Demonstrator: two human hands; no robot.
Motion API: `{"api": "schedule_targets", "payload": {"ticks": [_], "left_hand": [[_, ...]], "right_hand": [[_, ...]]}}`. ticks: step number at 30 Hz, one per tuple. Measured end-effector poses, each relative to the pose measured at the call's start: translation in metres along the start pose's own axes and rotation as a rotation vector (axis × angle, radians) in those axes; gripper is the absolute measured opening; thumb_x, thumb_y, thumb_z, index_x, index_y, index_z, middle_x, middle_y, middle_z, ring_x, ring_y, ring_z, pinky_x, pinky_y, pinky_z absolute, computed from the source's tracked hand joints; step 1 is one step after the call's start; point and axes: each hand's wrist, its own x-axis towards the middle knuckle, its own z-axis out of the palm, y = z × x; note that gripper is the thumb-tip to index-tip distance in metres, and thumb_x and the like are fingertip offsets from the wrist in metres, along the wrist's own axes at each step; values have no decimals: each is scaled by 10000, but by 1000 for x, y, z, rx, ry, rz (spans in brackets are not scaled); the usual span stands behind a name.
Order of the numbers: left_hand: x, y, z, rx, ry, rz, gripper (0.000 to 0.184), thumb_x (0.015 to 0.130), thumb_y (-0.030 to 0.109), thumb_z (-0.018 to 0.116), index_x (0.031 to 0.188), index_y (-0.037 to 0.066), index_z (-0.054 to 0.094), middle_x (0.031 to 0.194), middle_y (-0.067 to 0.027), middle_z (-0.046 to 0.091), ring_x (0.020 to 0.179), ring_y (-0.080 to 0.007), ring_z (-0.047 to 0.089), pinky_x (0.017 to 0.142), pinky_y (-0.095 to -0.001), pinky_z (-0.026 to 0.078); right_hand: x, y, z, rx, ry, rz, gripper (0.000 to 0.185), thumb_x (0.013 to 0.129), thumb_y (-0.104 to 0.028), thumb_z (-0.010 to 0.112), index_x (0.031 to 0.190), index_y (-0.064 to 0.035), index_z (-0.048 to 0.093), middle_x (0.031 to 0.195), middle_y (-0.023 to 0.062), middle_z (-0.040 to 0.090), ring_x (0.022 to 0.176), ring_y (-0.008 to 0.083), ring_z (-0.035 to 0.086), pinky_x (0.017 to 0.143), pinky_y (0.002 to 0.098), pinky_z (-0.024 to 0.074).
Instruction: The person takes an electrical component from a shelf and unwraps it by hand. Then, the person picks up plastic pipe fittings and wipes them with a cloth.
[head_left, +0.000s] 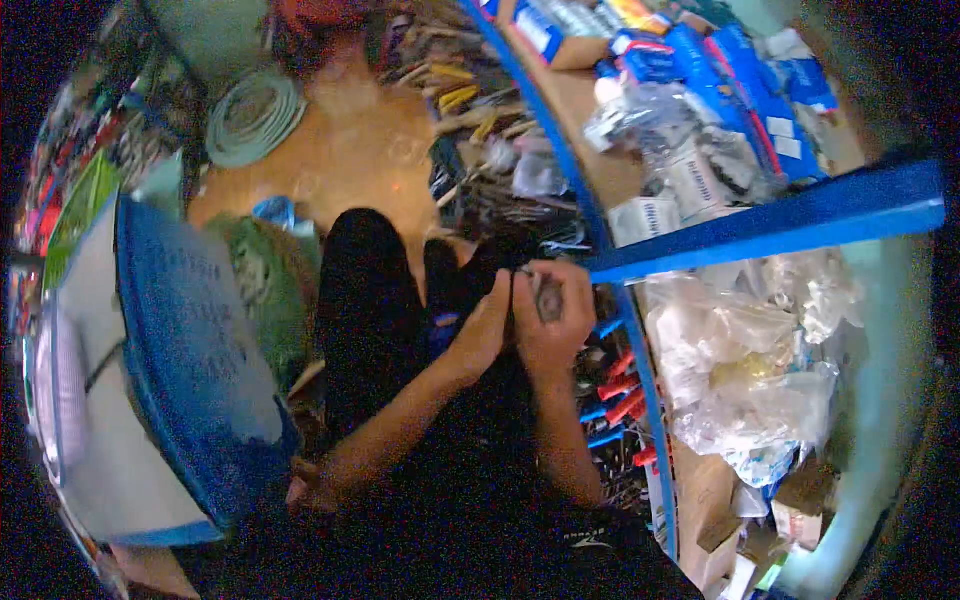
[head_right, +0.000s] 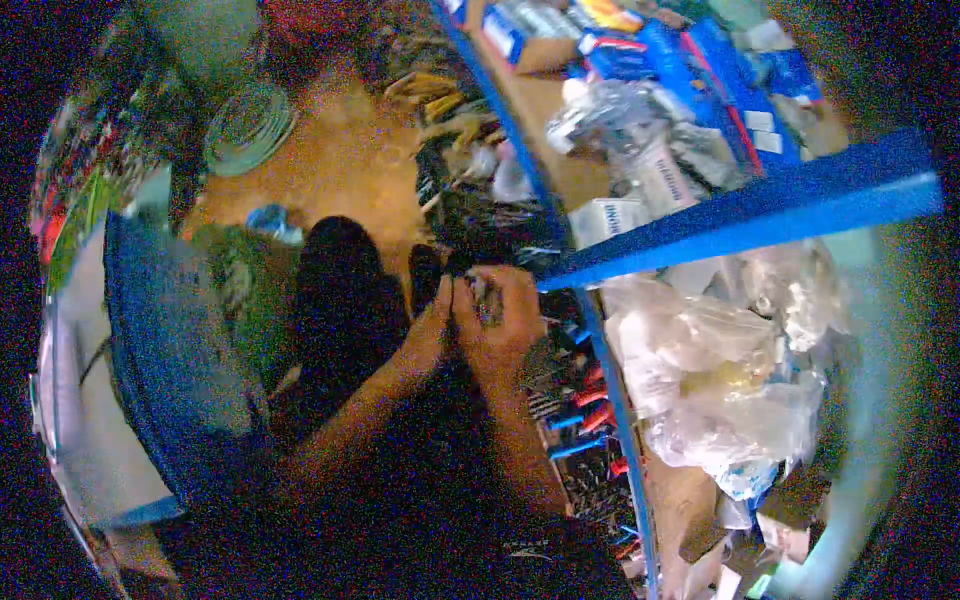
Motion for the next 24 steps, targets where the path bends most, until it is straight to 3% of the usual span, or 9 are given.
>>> {"api": "schedule_targets", "payload": {"ticks": [2,4,6,10,15,17,19,22,24], "left_hand": [[2,-8,-12,81,32,267,544,1111,458,315,1318,20,564,1192,-69,626,1102,-169,554,1005,-328,452],[14,-10,-22,137,59,506,464,1110,400,375,1322,29,555,1158,-71,634,1080,-161,570,950,-339,484],[19,-9,-32,165,69,345,412,1102,358,422,1317,34,556,1183,-69,635,1081,-155,592,940,-329,502],[39,-24,-61,-264,-145,162,356,1069,317,525,1289,39,560,1188,-60,638,1030,-161,615,940,-328,512],[76,-73,-99,-396,-179,83,339,1037,244,591,1305,37,568,1171,-52,659,980,-151,644,879,-307,541],[77,-79,-108,-362,-175,74,331,1029,230,607,1298,39,578,1129,-38,670,930,-123,644,822,-271,542],[75,-86,-116,-295,-145,78,321,1023,224,620,1283,40,589,1088,-24,678,878,-99,643,760,-239,538],[74,-81,-121,-263,-15,98,239,1043,285,573,1146,72,608,1035,-17,653,882,-125,620,770,-265,536],[72,-74,-119,-250,-23,150,241,1048,285,565,1134,67,619,1007,-15,665,856,-115,621,755,-262,540]], "right_hand": [[6,-7,6,-118,-14,-203,326,879,-187,766,1156,-56,654,1073,158,634,995,326,628,870,393,523],[6,-15,7,-152,-36,-112,351,884,-209,764,1171,-55,635,1172,181,592,1037,345,608,894,407,515],[9,-5,4,-308,6,-194,424,913,-208,720,1267,-55,544,1281,186,515,1092,327,582,938,388,494],[-10,40,5,545,122,521,444,943,-123,612,1324,-23,409,1241,143,503,1065,242,541,954,359,465],[-41,65,37,67,-106,114,486,901,-159,693,1318,-39,475,1212,143,571,1056,313,593,963,383,481],[-43,44,44,106,-170,136,508,883,-182,724,1323,-41,514,1192,149,615,1066,348,615,970,404,488],[-44,62,57,79,-52,145,431,880,-193,737,1259,-31,611,1192,164,646,1086,368,627,986,417,489],[-43,62,62,-40,-81,149,346,873,-175,741,1179,-25,677,1175,163,641,1087,366,626,984,419,494],[-44,53,63,-29,-121,-24,339,873,-183,740,1166,-20,685,1178,170,636,1083,372,626,961,416,508]]}}
